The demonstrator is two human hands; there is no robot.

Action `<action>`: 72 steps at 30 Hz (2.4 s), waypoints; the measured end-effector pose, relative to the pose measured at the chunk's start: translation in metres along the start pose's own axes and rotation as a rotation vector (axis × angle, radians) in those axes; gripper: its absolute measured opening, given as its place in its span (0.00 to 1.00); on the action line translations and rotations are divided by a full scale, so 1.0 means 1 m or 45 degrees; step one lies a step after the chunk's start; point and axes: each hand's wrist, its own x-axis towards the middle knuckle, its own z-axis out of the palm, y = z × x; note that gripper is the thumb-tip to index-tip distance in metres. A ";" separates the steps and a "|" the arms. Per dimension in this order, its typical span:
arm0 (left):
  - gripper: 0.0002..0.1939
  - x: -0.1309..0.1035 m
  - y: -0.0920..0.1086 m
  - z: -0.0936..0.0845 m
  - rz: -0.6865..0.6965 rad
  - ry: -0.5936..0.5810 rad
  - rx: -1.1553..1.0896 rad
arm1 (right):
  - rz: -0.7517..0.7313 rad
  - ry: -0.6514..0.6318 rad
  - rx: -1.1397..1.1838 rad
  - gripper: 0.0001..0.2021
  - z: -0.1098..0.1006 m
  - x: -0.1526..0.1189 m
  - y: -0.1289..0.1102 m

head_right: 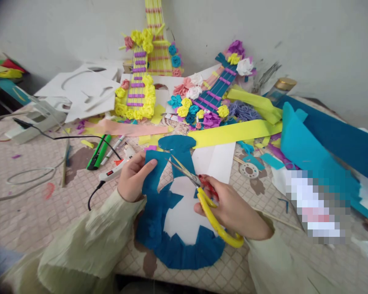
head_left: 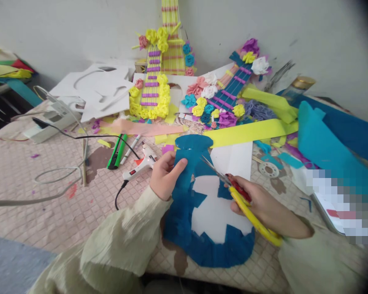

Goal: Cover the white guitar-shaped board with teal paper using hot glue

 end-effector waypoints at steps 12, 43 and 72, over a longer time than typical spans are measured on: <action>0.11 -0.010 -0.003 0.009 -0.021 -0.028 -0.133 | -0.061 0.137 0.075 0.08 0.026 -0.001 0.000; 0.11 -0.011 -0.008 0.014 -0.148 -0.103 -0.438 | -0.019 0.090 0.186 0.08 0.028 -0.001 -0.011; 0.11 -0.011 -0.001 0.017 -0.218 -0.055 -0.542 | 0.058 0.091 0.229 0.13 0.029 0.002 0.005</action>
